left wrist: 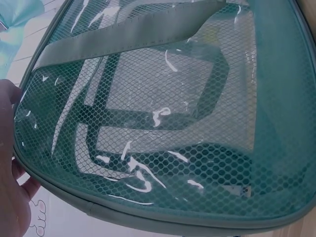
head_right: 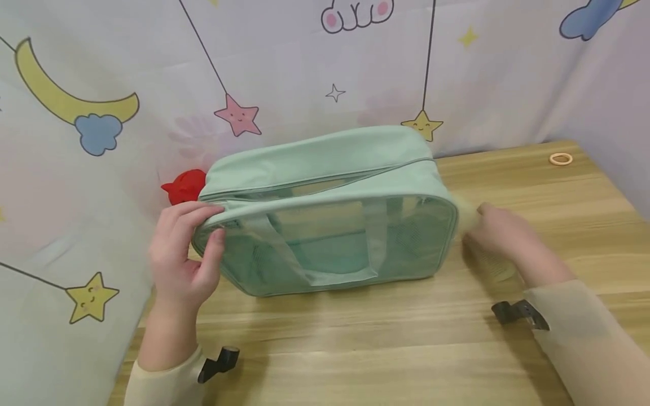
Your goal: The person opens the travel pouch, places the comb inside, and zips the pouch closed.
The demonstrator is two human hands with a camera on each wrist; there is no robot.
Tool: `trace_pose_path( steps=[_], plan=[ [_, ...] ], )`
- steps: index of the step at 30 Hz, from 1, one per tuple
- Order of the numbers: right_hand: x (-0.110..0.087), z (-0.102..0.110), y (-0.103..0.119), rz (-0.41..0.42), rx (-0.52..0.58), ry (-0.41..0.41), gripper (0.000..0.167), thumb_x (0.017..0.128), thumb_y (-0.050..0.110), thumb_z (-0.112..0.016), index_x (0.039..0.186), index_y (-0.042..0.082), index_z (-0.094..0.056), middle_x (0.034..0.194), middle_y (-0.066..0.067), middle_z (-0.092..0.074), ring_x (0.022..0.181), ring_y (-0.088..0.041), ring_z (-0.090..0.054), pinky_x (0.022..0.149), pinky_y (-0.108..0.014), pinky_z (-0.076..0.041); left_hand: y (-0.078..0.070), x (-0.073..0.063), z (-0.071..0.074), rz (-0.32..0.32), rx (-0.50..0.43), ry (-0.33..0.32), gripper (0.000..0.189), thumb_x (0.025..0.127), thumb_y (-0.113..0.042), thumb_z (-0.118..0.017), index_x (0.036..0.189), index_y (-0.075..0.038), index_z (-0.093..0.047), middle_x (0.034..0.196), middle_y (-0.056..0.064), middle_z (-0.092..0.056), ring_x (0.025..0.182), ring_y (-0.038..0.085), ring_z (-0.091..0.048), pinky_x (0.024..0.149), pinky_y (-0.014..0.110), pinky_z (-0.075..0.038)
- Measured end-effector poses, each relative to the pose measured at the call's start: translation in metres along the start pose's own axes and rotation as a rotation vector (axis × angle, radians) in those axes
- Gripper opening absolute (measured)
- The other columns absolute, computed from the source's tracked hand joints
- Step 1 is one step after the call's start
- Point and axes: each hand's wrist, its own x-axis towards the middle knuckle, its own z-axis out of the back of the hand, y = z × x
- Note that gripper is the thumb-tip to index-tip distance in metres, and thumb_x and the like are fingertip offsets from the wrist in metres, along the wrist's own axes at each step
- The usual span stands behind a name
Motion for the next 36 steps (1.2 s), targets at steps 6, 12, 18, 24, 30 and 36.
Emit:
trace_pose_path(
  steps=[6, 12, 18, 24, 30, 36],
  plan=[
    [-0.017, 0.039, 0.009, -0.003, 0.08, -0.069, 0.045, 0.106, 0.024, -0.05, 0.129, -0.015, -0.054, 0.113, -0.035, -0.062, 0.092, -0.043, -0.063, 0.076, -0.053, -0.051, 0.001, -0.003, -0.003, 0.037, -0.029, 0.014, 0.029, 0.094, -0.022, -0.062, 0.103, 0.004, -0.072, 0.102, 0.018, -0.074, 0.098, 0.04, -0.065, 0.094, 0.04, -0.045],
    [-0.04, 0.1, 0.047, 0.05, 0.102, -0.398, 0.031, 0.105, 0.018, -0.057, 0.118, -0.009, -0.063, 0.095, -0.025, -0.066, 0.07, -0.017, -0.058, 0.058, -0.027, -0.042, 0.002, 0.001, -0.003, 0.027, -0.09, -0.01, 0.025, 0.095, -0.018, -0.061, 0.099, 0.004, -0.072, 0.098, 0.018, -0.073, 0.094, 0.04, -0.064, 0.093, 0.037, -0.046],
    [-0.055, 0.158, 0.104, 0.23, 0.141, -0.538, 0.022, 0.1, 0.011, -0.067, 0.117, -0.002, -0.07, 0.076, 0.017, -0.062, 0.061, 0.009, -0.049, 0.055, -0.01, -0.038, 0.002, 0.0, -0.001, 0.027, -0.098, 0.002, 0.025, 0.097, -0.018, -0.06, 0.1, 0.005, -0.071, 0.097, 0.019, -0.073, 0.093, 0.039, -0.063, 0.094, 0.035, -0.047],
    [-0.056, 0.178, 0.171, 0.439, -0.134, -0.479, 0.017, 0.099, 0.028, -0.07, 0.114, 0.021, -0.075, 0.087, 0.009, -0.072, 0.06, -0.006, -0.055, 0.051, -0.023, -0.038, 0.002, -0.003, 0.001, -0.02, -0.088, 0.001, 0.025, 0.099, -0.019, -0.061, 0.1, 0.004, -0.072, 0.097, 0.02, -0.072, 0.091, 0.039, -0.064, 0.092, 0.034, -0.048],
    [-0.051, 0.175, 0.232, 0.6, -0.258, -0.367, 0.012, 0.1, 0.027, -0.068, 0.11, 0.026, -0.075, 0.091, 0.004, -0.074, 0.073, -0.013, -0.062, 0.062, -0.032, -0.046, 0.004, -0.005, 0.003, -0.081, -0.095, -0.009, 0.024, 0.1, -0.019, -0.064, 0.098, 0.004, -0.072, 0.095, 0.02, -0.071, 0.087, 0.038, -0.064, 0.087, 0.036, -0.05],
    [-0.039, 0.163, 0.274, 0.66, -0.288, -0.134, 0.018, 0.097, 0.022, -0.069, 0.113, 0.023, -0.077, 0.094, 0.003, -0.076, 0.08, -0.015, -0.065, 0.075, -0.039, -0.051, 0.004, -0.002, 0.005, -0.113, -0.1, -0.001, 0.022, 0.099, -0.017, -0.064, 0.098, 0.003, -0.073, 0.094, 0.02, -0.071, 0.086, 0.037, -0.065, 0.083, 0.042, -0.049]
  ],
)
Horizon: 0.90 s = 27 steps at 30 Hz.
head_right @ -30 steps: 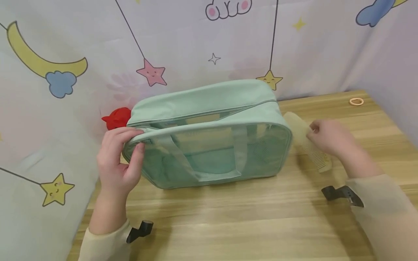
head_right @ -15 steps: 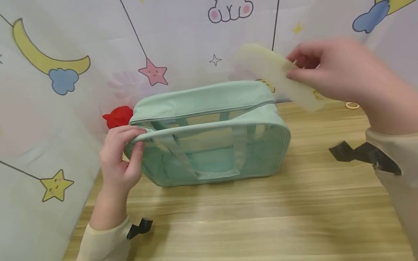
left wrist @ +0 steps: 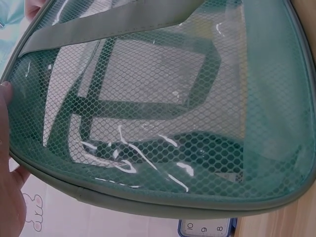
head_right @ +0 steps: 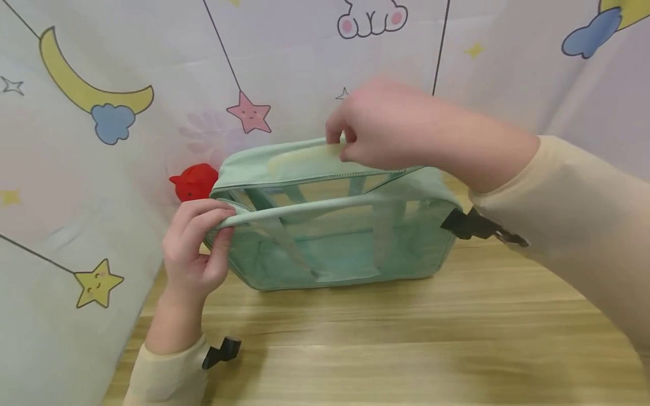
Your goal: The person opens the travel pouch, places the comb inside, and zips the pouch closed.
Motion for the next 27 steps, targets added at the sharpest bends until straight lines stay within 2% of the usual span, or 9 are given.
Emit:
trace_pose_path(
  steps=[5, 11, 18, 24, 27],
  plan=[
    [0.015, -0.009, 0.005, 0.0, 0.003, 0.11, 0.02, 0.094, 0.021, -0.071, 0.112, 0.02, -0.079, 0.099, 0.0, -0.076, 0.091, -0.02, -0.068, 0.084, -0.046, -0.053, 0.0, 0.003, -0.002, -0.018, 0.002, 0.009, 0.021, 0.099, -0.016, -0.065, 0.098, 0.003, -0.073, 0.093, 0.019, -0.071, 0.086, 0.036, -0.065, 0.082, 0.042, -0.049],
    [0.025, -0.02, 0.003, -0.035, 0.011, 0.182, 0.016, 0.093, 0.022, -0.073, 0.108, 0.021, -0.079, 0.095, 0.001, -0.074, 0.095, -0.021, -0.066, 0.087, -0.044, -0.051, 0.0, 0.003, 0.0, -0.021, -0.001, -0.007, 0.02, 0.098, -0.016, -0.065, 0.095, 0.002, -0.074, 0.092, 0.019, -0.071, 0.084, 0.037, -0.065, 0.081, 0.043, -0.049],
    [0.033, -0.03, -0.007, -0.042, 0.047, 0.244, 0.012, 0.091, 0.02, -0.075, 0.103, 0.018, -0.077, 0.099, -0.002, -0.075, 0.098, -0.023, -0.067, 0.088, -0.045, -0.052, 0.001, 0.002, 0.001, -0.016, 0.002, -0.014, 0.021, 0.098, -0.017, -0.065, 0.096, 0.001, -0.075, 0.093, 0.02, -0.071, 0.084, 0.037, -0.064, 0.081, 0.043, -0.049],
    [0.038, -0.04, -0.01, -0.045, 0.03, 0.275, 0.018, 0.09, 0.017, -0.073, 0.107, 0.017, -0.078, 0.105, -0.003, -0.075, 0.102, -0.024, -0.068, 0.09, -0.046, -0.053, 0.001, 0.002, 0.001, -0.02, 0.001, -0.04, 0.022, 0.098, -0.018, -0.066, 0.095, 0.002, -0.075, 0.09, 0.02, -0.071, 0.082, 0.037, -0.064, 0.078, 0.043, -0.048],
    [0.04, -0.047, -0.01, -0.05, 0.039, 0.307, 0.018, 0.089, 0.014, -0.07, 0.105, 0.017, -0.079, 0.103, -0.002, -0.075, 0.098, -0.022, -0.068, 0.087, -0.044, -0.054, 0.002, 0.002, 0.001, -0.017, 0.0, -0.041, 0.022, 0.098, -0.018, -0.066, 0.095, 0.002, -0.075, 0.09, 0.019, -0.071, 0.082, 0.037, -0.064, 0.079, 0.042, -0.049]
  ],
)
